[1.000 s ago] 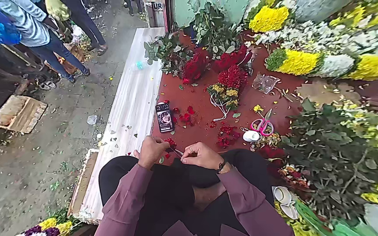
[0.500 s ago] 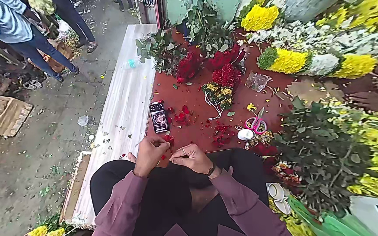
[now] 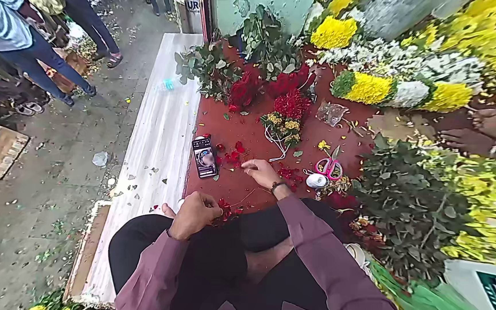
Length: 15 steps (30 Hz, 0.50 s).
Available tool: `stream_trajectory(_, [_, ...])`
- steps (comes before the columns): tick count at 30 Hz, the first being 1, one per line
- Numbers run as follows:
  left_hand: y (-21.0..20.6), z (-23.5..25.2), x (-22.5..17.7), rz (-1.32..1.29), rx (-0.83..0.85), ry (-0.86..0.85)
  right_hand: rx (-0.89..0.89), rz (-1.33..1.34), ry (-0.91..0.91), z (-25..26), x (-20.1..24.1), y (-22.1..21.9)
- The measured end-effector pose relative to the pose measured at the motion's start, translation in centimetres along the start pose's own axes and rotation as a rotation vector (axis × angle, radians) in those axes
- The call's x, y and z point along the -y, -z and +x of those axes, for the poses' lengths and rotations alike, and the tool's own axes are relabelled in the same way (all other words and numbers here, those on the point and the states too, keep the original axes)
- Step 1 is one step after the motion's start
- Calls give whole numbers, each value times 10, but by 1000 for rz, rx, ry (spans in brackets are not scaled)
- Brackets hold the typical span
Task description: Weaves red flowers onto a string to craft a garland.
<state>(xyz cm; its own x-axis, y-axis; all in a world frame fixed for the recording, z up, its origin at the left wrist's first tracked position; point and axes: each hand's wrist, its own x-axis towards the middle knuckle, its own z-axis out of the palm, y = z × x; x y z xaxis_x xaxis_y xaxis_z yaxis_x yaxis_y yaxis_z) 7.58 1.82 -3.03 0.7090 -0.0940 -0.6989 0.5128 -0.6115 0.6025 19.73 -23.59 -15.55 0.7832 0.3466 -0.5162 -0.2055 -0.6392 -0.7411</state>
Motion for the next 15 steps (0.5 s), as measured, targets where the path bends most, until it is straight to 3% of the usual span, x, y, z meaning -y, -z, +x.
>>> stream_trajectory(2, [0, 1, 0, 18, -7, 16, -93, -248, 17, 43, -14, -17])
stream_trajectory(5, [2, 4, 3, 39, -15, 42, -82, -416, 31, 80, -29, -43])
stream_trajectory(7, [3, 3, 4, 22, -32, 58, -175, -331, 58, 76, -29, -51])
stream_trajectory(12, [4, 5, 4, 8, -85, 58, -476, -5, 9, 33, 8, -16])
stream_trajectory(15, [4, 4, 4, -5, -87, 34, -432, 278, -24, 5, 15, -7])
